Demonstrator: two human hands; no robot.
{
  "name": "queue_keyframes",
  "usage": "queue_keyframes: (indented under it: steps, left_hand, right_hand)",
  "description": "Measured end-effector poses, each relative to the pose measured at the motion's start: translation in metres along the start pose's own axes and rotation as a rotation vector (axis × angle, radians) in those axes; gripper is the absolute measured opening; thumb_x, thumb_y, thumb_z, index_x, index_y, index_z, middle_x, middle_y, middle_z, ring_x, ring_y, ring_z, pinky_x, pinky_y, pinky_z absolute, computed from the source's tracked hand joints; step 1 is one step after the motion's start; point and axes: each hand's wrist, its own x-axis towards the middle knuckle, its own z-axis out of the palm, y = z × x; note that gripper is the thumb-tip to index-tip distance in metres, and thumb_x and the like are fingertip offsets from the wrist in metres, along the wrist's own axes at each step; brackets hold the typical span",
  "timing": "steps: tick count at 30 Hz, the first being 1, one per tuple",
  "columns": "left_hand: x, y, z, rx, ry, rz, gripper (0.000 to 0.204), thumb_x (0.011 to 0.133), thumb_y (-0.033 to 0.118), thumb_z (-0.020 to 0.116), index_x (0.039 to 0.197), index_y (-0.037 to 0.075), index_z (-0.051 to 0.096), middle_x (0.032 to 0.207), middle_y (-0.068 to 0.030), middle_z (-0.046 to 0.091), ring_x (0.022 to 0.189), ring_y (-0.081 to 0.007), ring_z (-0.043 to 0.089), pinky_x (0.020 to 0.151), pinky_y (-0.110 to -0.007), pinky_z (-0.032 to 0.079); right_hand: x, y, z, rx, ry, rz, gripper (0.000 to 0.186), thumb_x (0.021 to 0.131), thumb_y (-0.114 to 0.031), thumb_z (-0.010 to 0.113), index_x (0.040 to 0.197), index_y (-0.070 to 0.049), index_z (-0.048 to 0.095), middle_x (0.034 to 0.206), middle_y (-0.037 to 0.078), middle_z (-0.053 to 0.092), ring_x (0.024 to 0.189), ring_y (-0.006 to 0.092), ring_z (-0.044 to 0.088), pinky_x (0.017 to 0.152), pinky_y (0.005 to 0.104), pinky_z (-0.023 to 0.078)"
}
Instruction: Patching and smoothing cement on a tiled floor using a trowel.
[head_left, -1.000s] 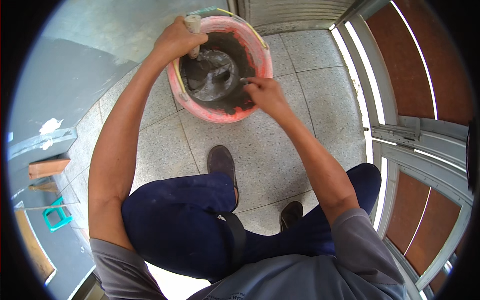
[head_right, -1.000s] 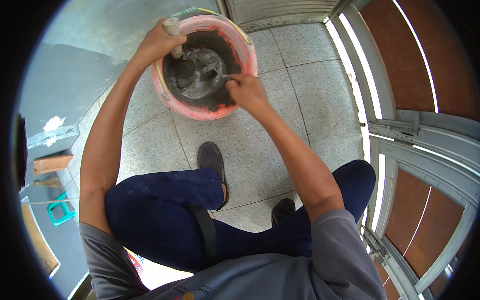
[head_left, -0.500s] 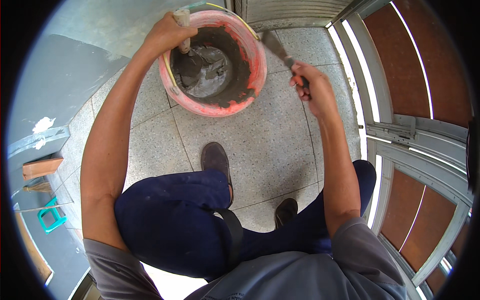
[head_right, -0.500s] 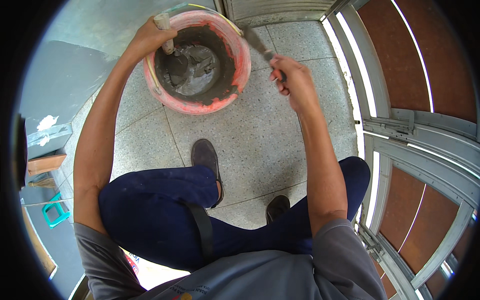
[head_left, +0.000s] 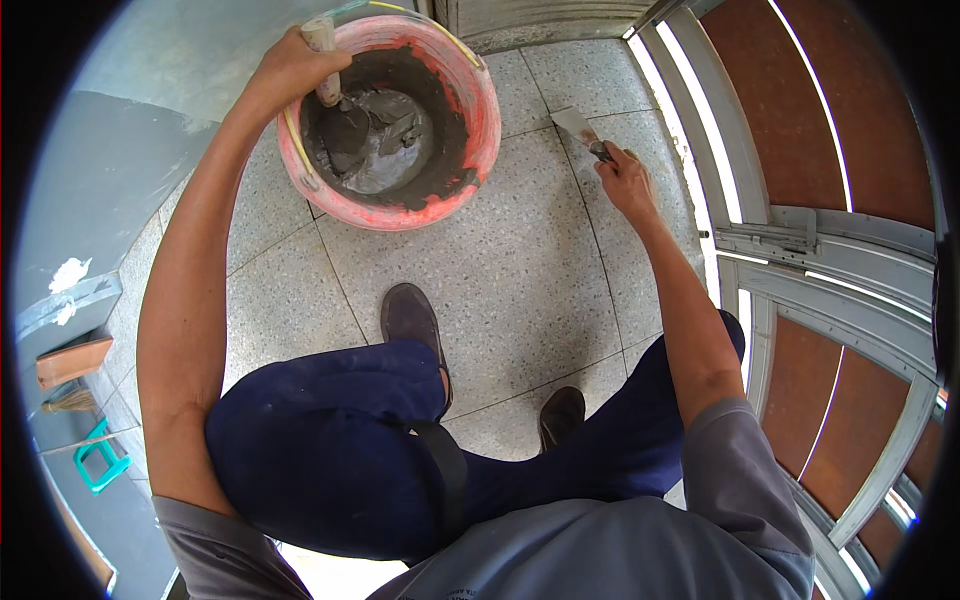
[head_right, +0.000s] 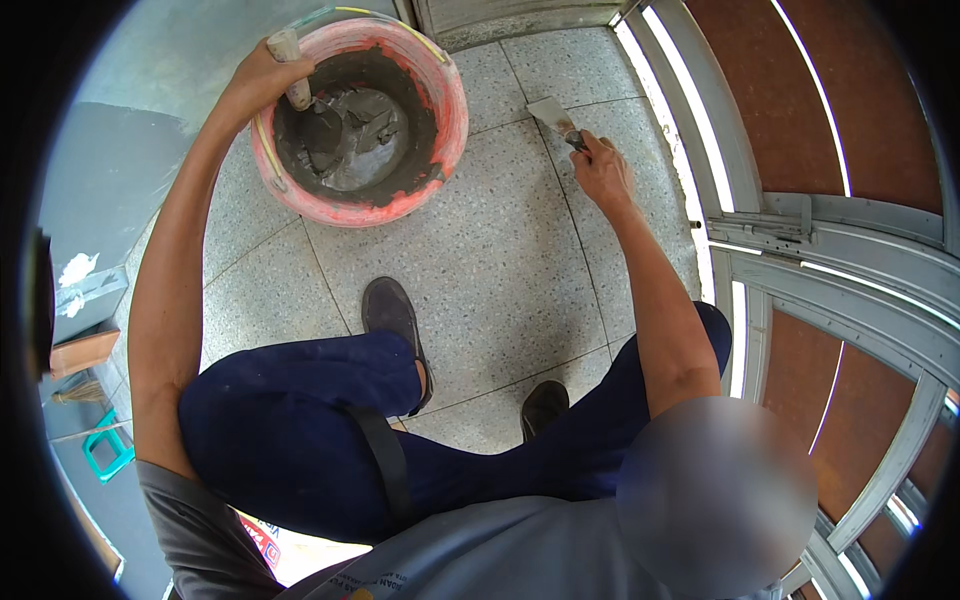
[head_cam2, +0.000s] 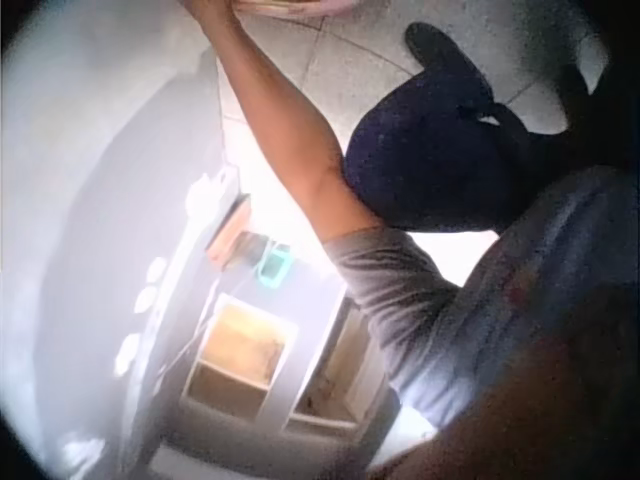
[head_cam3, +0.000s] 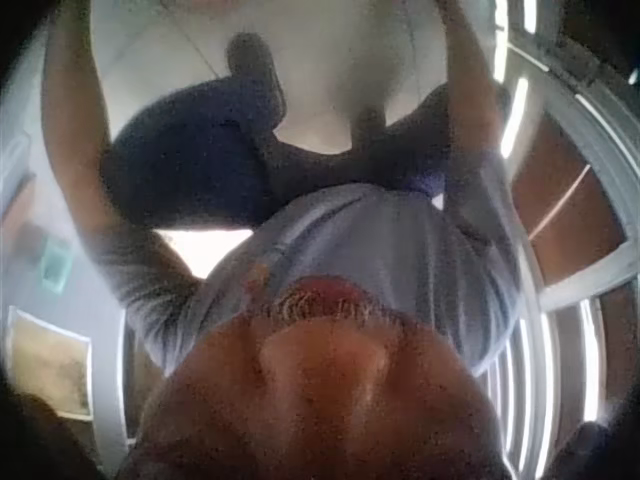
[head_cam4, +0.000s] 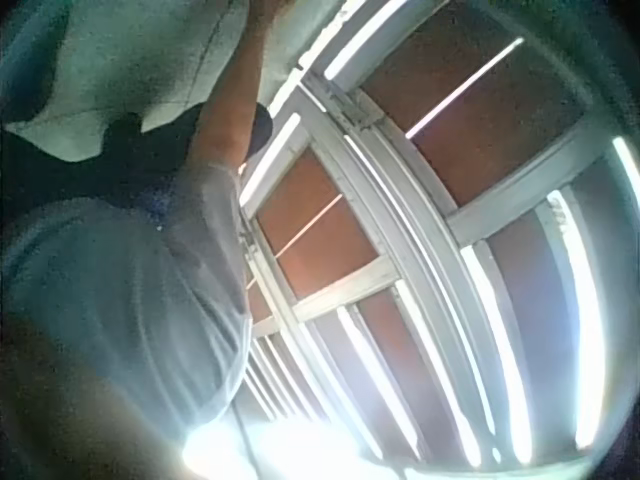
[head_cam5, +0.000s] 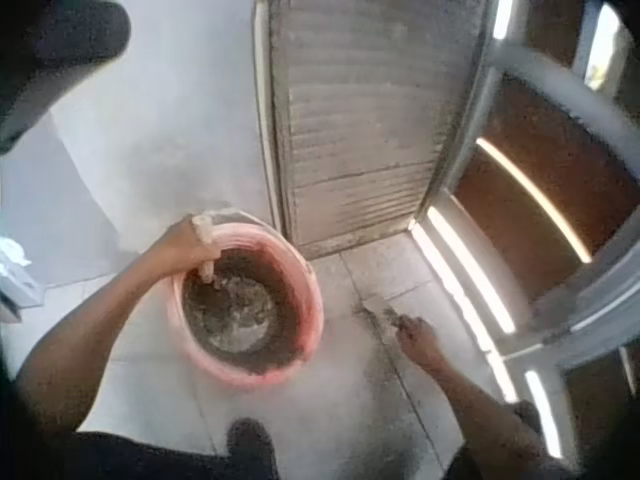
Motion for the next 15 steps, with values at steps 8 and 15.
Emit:
queue_keyframes:
  steps: [8,15]
  left_hand:
    - [0.008,-0.005,0.003,0.113,0.067,-0.037,0.063,0.07,0.041,0.075,0.11,-0.007,0.065,0.102,-0.0222,0.072,0.095,-0.0306,0.071,0.088,-0.037,0.053]
    - [0.013,0.004,0.007,0.066,-0.053,-0.009,0.067,0.071,0.041,0.075,0.115,-0.007,0.063,0.104,-0.0231,0.072,0.1,-0.0314,0.07,0.09,-0.037,0.052]
  right_hand:
    - [-0.007,-0.021,0.04,-0.121,0.029,0.095,0.049,0.092,-0.025,0.054,0.142,-0.02,0.053,0.11,0.02,0.064,0.095,0.0413,0.067,0.081,0.0524,0.054]
    - [-0.048,-0.029,0.062,-0.287,-0.059,0.104,0.051,0.093,-0.023,0.053,0.142,-0.013,0.05,0.101,0.026,0.063,0.082,0.0422,0.069,0.066,0.0543,0.055]
